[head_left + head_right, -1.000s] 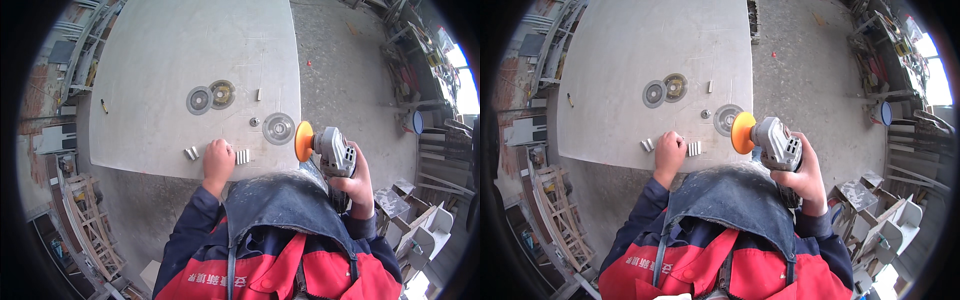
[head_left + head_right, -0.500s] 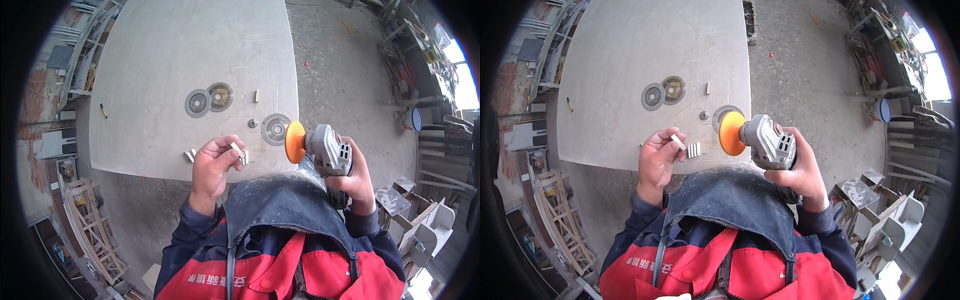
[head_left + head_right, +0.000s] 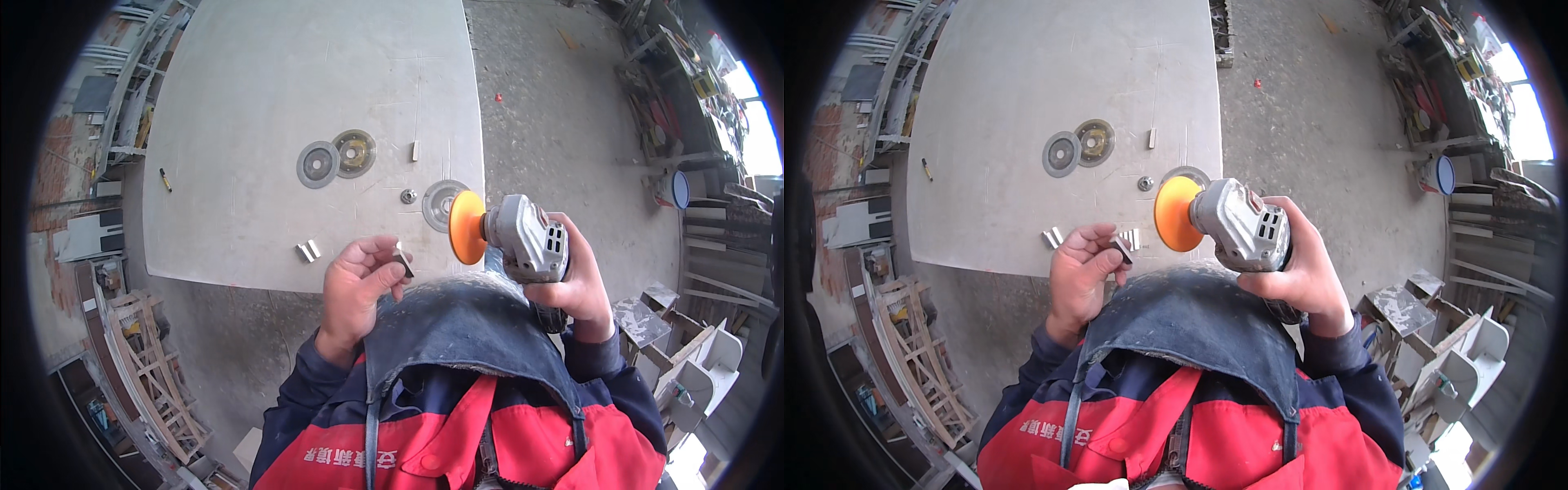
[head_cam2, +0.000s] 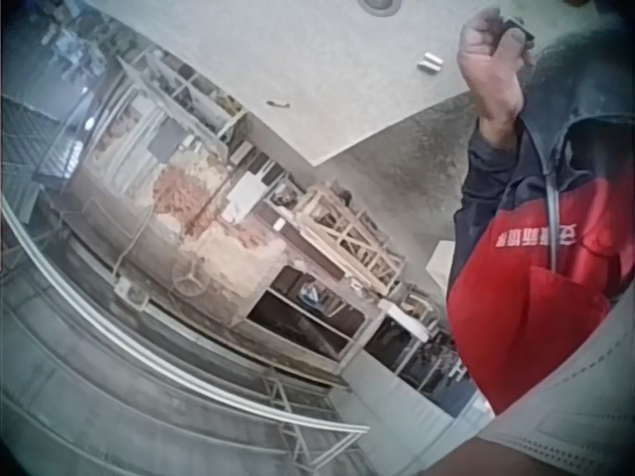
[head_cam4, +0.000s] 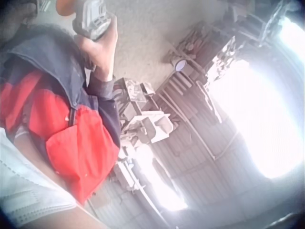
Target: The person uses an angle grinder to grind the edges of small rectangular metal pieces. They switch between a white grinding disc and an orange polishing disc, handling each piece individually and placing them back on the workbench.
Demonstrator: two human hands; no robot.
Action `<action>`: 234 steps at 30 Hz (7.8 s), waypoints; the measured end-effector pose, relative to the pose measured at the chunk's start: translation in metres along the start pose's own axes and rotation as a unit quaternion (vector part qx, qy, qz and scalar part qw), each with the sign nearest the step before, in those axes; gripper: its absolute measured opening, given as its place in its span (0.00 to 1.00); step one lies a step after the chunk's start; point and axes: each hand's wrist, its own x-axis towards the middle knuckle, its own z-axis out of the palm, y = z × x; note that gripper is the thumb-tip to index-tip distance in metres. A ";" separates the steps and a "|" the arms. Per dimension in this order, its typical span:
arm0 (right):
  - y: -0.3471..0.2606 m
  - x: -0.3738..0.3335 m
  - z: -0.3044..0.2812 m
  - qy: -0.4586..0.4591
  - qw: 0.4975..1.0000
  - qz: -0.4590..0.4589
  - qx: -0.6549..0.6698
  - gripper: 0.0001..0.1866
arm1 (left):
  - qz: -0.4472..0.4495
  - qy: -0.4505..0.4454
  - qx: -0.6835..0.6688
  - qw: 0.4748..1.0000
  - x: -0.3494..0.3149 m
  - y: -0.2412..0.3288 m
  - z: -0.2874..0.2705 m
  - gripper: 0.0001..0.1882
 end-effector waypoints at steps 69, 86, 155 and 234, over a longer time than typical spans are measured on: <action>-0.012 -0.006 0.009 -0.019 0.999 -0.030 0.029 0.44 | 0.075 -0.078 -0.011 0.994 0.018 0.033 0.011 0.14; -0.026 0.006 0.021 -0.087 0.994 -0.006 -0.062 0.48 | 0.168 -0.044 -0.001 0.985 0.008 0.033 0.038 0.13; -0.020 0.013 0.028 -0.094 0.990 -0.052 -0.094 0.43 | 0.189 -0.012 0.030 0.981 0.003 0.025 0.008 0.12; -0.016 0.013 0.020 -0.086 0.990 -0.051 -0.104 0.44 | 0.229 0.002 0.084 0.970 0.003 0.031 0.025 0.11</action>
